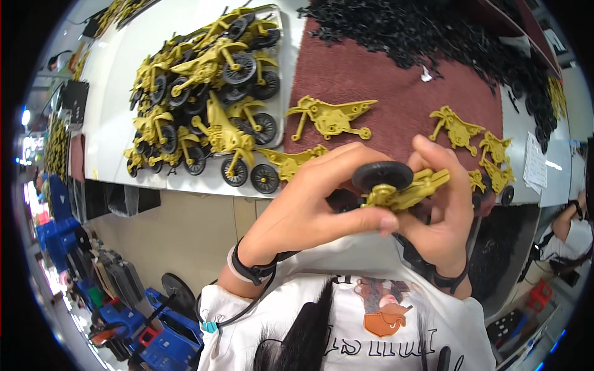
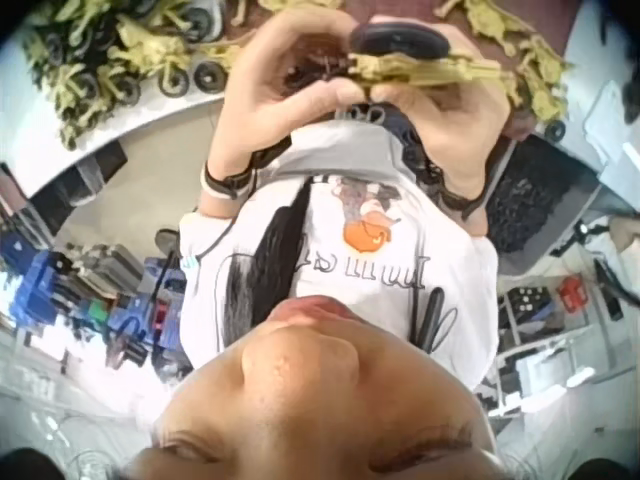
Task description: Assemble small yellow toy motorcycles by attaching wheels to the main body chassis.
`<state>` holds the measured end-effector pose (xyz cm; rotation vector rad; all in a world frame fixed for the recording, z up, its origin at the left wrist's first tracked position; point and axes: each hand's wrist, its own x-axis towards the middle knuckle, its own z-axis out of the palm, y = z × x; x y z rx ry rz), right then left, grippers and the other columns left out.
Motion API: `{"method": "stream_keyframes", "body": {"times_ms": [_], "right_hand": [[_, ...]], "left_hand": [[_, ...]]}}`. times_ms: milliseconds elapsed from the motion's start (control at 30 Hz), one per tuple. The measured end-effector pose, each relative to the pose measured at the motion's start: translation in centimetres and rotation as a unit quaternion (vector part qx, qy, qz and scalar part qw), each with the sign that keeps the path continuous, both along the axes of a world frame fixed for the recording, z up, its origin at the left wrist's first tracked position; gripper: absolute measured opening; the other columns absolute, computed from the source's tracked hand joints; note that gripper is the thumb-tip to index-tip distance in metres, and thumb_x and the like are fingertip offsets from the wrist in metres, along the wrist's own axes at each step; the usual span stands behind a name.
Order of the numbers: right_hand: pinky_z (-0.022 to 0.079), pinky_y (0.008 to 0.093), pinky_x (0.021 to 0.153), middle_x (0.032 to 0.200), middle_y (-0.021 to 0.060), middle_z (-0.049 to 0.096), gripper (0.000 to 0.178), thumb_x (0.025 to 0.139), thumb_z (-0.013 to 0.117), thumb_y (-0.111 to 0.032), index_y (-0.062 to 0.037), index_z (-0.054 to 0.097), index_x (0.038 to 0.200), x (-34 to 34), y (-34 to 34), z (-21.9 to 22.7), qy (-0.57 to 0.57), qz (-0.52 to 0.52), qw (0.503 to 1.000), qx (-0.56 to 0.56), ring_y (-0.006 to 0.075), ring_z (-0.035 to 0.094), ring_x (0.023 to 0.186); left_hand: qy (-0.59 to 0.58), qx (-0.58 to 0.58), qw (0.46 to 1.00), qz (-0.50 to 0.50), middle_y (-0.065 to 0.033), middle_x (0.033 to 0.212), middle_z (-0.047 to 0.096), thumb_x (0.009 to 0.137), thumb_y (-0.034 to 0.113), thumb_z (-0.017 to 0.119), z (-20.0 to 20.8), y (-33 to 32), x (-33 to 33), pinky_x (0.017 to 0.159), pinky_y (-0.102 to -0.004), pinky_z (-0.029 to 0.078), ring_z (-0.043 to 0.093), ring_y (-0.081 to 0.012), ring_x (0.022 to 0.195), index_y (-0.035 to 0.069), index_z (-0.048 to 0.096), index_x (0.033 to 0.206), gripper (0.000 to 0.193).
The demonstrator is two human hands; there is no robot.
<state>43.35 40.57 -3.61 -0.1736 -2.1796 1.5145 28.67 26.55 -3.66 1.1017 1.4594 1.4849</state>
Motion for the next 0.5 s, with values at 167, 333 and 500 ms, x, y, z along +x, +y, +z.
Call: {"method": "stream_keyframes", "body": {"times_ms": [167,333,500], "right_hand": [[0.05,0.0257,0.078,0.114,0.0133,0.049,0.101,0.062,0.089,-0.012,0.0007,0.031,0.144,-0.7,-0.9,0.1,0.085,0.009,0.988,-0.132,0.0162,0.059,0.087],[0.051,0.0258,0.075,0.111,0.0129,0.054,0.078,0.073,0.077,0.003,-0.0009,0.037,0.14,-0.2,0.6,-0.2,0.021,-0.015,0.999,-0.029,0.0143,0.06,0.083],[0.05,0.0253,0.072,0.098,0.011,0.06,0.052,0.078,0.067,0.009,-0.0009,0.054,0.128,-0.6,0.0,-0.2,-0.013,0.014,0.999,-0.029,0.0156,0.06,0.081]], "left_hand": [[-0.127,0.094,0.971,0.182,-0.0101,0.097,0.066,0.078,0.008,0.077,2.0,-3.1,-2.0,0.067,-0.0274,0.054,0.065,-0.0174,0.08,-0.002,0.063,0.106,0.033],[0.049,0.159,0.896,0.412,-0.0154,0.105,0.065,0.086,0.004,0.067,5.0,-7.2,-12.5,0.082,-0.0387,0.06,0.069,-0.0264,0.092,-0.004,0.046,0.123,0.043],[0.11,-0.046,0.9,0.42,-0.0139,0.103,0.065,0.083,0.02,0.075,4.8,-7.2,-18.5,0.084,-0.0303,0.053,0.067,-0.0208,0.09,-0.006,0.05,0.122,0.053]]}}
